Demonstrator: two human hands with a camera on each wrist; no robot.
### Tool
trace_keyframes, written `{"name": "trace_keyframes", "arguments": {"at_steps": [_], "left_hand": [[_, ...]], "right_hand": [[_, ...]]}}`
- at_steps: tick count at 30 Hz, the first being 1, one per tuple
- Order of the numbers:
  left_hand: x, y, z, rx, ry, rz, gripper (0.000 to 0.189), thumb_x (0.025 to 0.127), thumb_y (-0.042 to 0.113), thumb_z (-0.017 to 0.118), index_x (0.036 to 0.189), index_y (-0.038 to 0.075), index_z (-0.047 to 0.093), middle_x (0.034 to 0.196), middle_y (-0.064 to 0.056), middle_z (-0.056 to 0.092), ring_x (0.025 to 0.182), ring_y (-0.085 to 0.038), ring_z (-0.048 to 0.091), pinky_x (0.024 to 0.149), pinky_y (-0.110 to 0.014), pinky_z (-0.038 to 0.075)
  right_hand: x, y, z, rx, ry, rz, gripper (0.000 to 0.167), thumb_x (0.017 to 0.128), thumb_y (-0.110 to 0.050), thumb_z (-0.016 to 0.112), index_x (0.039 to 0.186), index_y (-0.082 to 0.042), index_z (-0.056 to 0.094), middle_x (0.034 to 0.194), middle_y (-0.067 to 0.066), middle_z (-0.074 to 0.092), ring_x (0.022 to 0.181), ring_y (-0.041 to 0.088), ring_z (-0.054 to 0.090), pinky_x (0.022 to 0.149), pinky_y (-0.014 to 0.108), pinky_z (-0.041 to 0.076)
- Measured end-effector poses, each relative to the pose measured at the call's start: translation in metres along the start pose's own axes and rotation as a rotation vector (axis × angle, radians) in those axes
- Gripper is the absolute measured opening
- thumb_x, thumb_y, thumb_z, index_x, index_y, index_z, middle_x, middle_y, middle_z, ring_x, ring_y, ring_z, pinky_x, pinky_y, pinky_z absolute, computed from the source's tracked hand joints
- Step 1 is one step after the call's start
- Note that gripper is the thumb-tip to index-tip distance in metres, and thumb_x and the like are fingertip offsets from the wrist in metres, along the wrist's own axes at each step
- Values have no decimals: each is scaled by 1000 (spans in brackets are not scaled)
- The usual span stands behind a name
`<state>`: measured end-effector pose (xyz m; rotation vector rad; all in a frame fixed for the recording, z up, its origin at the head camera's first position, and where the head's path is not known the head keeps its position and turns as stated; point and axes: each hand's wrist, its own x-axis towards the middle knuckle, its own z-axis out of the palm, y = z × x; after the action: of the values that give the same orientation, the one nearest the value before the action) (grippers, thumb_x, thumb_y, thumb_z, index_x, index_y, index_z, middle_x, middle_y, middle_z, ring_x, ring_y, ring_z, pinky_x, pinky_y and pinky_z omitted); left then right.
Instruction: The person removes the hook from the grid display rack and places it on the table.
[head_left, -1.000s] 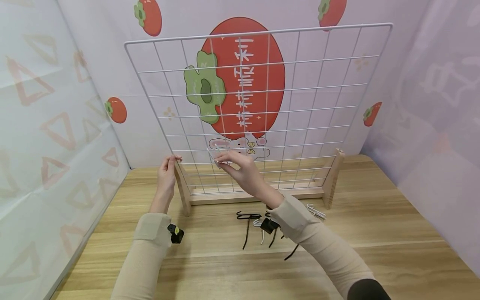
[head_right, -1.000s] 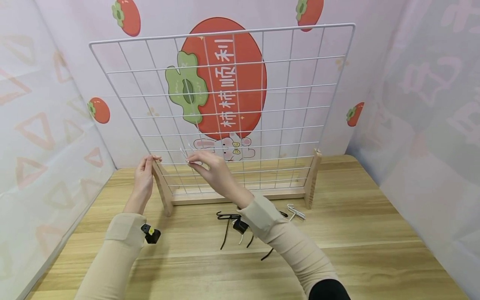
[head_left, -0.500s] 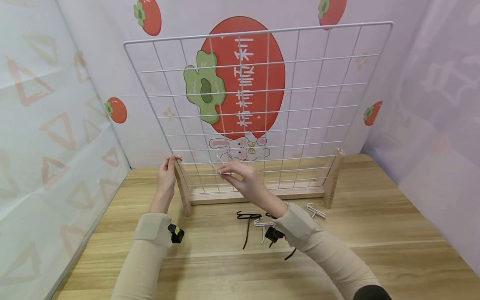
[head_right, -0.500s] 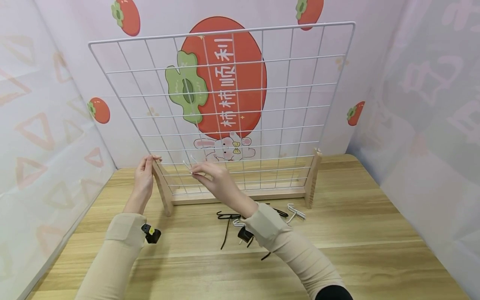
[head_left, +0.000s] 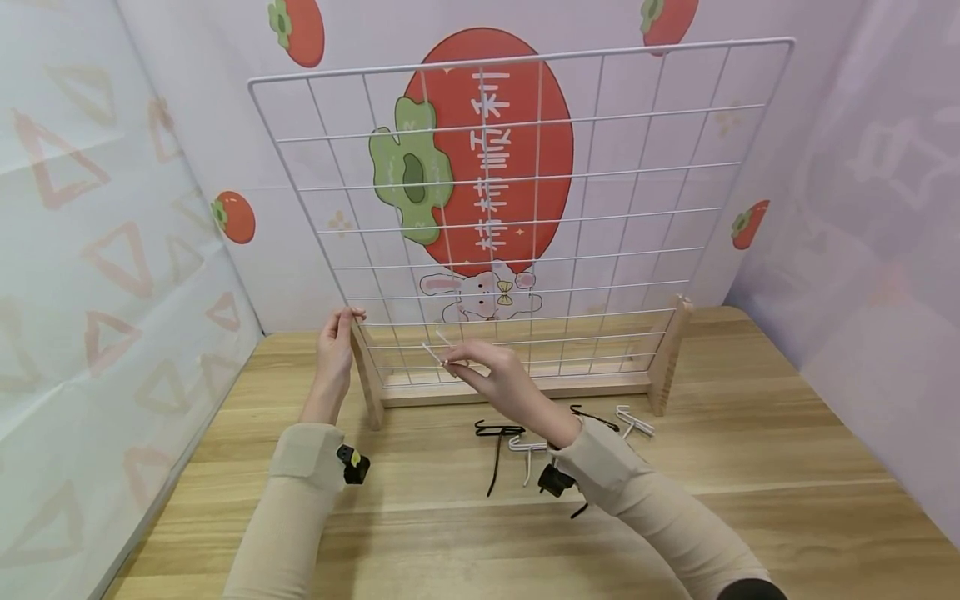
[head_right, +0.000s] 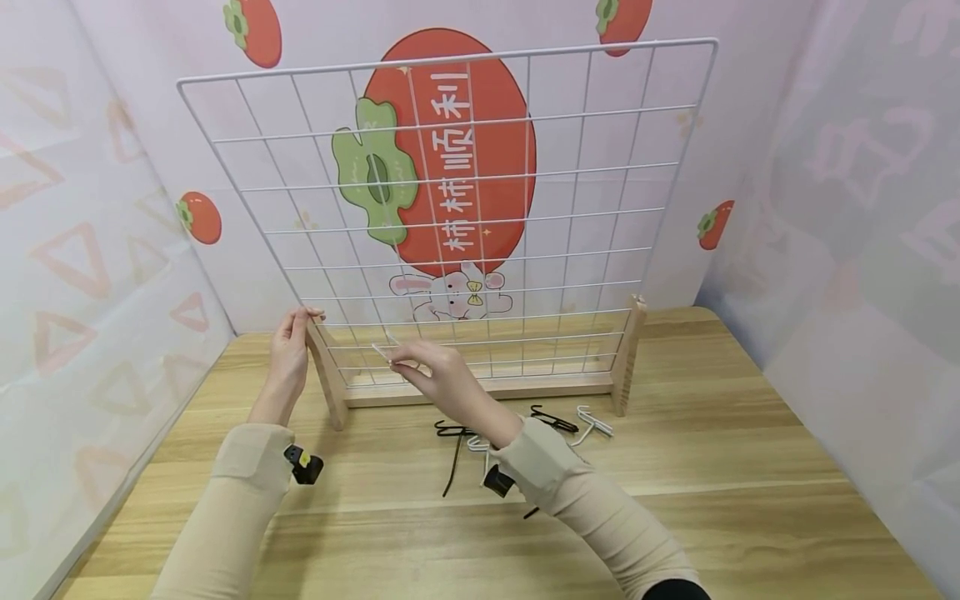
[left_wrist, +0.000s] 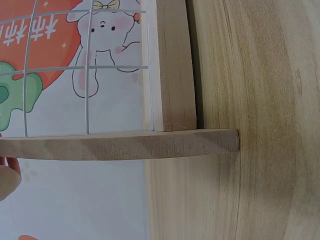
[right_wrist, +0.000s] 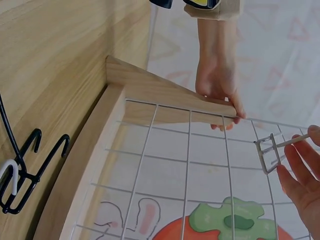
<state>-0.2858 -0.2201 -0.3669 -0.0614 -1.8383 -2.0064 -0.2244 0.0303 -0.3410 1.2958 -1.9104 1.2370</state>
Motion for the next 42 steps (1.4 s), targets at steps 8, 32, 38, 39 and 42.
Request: {"name": "trace_keyframes", "arguments": {"at_steps": [8,32,38,39,42], "left_hand": [[1,-1,1,3,4,14,19,92,31,43,87,16,54,89,5,55,103,-8,43,96,-23,26],[0,-1,2,-14,13,24,19,93,29,43,85,16,53,88,6,56,100,-8,44,91,-20,29],[-1,0,2,-25,13,32,20,93,29,43,86,13,54,88,4,55,100,-8,44,92,-20,28],[-1,0,2,-25,13,31,20,93,29,43,87,12,54,88,3,55,100,-8,44,92,-20,28],[-1,0,1,-21,13,25,21,92,30,43,87,13,54,88,5,56,100,-8,44,93,-21,28]], "right_hand": [[-9,2,3,24,-81,9,15,77,6,63,91,1,62,89,11,65,86,17,61,77,23,48],[-37,4,13,56,-200,102,11,78,6,62,89,3,62,86,11,64,80,17,62,72,16,48],[-42,6,16,31,-217,69,10,77,5,63,86,2,62,86,11,65,81,17,62,73,19,49],[-44,7,16,24,-227,72,10,77,5,63,86,2,62,86,10,65,81,17,62,72,20,49],[-47,8,18,6,-270,101,10,78,3,63,87,0,63,86,9,65,82,15,61,73,21,49]]}}
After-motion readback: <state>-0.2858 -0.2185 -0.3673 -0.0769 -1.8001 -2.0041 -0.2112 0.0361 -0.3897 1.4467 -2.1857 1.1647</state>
